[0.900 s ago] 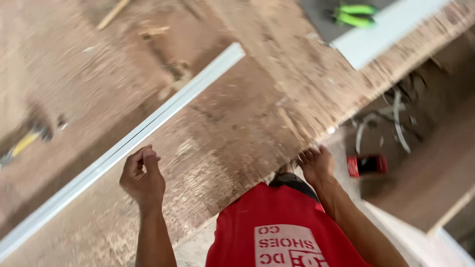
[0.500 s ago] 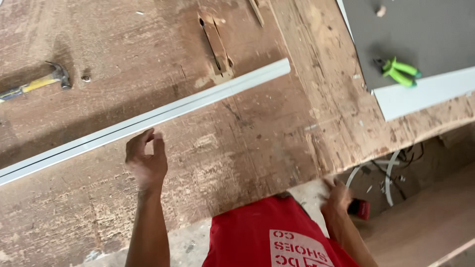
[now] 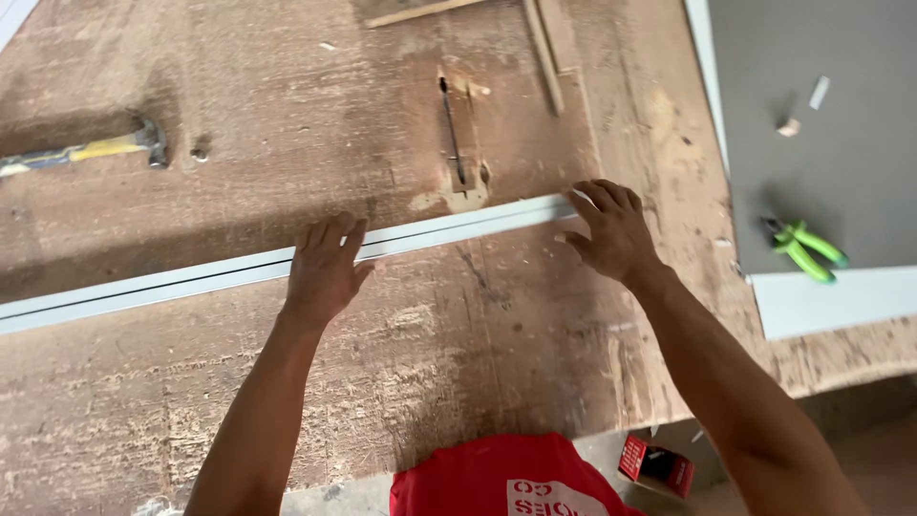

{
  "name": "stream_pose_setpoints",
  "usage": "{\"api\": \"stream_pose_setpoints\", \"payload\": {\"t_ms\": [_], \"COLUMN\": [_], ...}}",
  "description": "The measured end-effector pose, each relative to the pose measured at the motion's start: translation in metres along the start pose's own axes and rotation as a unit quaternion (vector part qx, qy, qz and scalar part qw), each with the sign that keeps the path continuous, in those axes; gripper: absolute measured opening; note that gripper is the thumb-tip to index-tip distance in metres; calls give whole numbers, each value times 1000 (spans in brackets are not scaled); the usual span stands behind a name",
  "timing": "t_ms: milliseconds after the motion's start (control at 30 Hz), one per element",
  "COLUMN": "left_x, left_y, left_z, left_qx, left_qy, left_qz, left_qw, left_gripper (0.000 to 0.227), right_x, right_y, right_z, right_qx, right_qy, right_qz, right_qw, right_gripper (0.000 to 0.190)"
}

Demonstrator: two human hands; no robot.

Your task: The person measures and cuts a white plastic trim piece on a workbench, then aligns and attaches thin wooden strips to the edges of a white wooden cabinet frame using an angle grinder and a pneumatic nail gun.

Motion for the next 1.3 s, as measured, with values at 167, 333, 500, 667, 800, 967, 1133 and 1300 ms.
{"api": "stream_pose_setpoints", "payload": {"t_ms": [167, 333, 500, 667, 800, 967, 1133, 1300], "left_x": [13, 11, 16, 22, 25, 45, 38, 32], "left_y": [7, 12, 13, 23, 33, 39, 44, 49], "left_z": [-8, -3, -6, -19, -28, -39, -41, -41], "left_qx": [6, 50, 50, 24, 30, 22, 23, 11], "left_qy": [15, 18, 18, 11, 39, 27, 27, 0], "left_qz": [-57, -87, -110, -140, -133, -140, -127, -136], "left_qw": [998, 995, 992, 990, 990, 990, 991, 991], "left_gripper": [64, 57, 44, 43, 51, 53, 52, 47], "right_x": [-1, 8, -6, -3, 3, 0, 1, -1], "right_y": [29, 37, 40, 57, 70, 82, 88, 92], "right_z": [-5, 3, -9, -11, -3, -2, -1, -2], "right_qx": [-47, -95, -113, -116, -120, -109, -110, -100], "right_qy": [-17, -2, 9, -5, -22, -1, 12, 23], "right_qz": [-11, -10, 0, 2, 32, 33, 35, 22], "right_qw": [999, 995, 994, 993, 992, 994, 993, 994], "right_gripper": [57, 46, 40, 41, 44, 43, 45, 44]}}
Point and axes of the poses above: each hand's wrist, its own y-axis towards the middle knuckle, its own x-axis out of the palm, z = x × y, the point moved 6 cm from there along y, towards the middle knuckle, and after that the axes turned 7 degrees about -z, right-handed, at the moved point
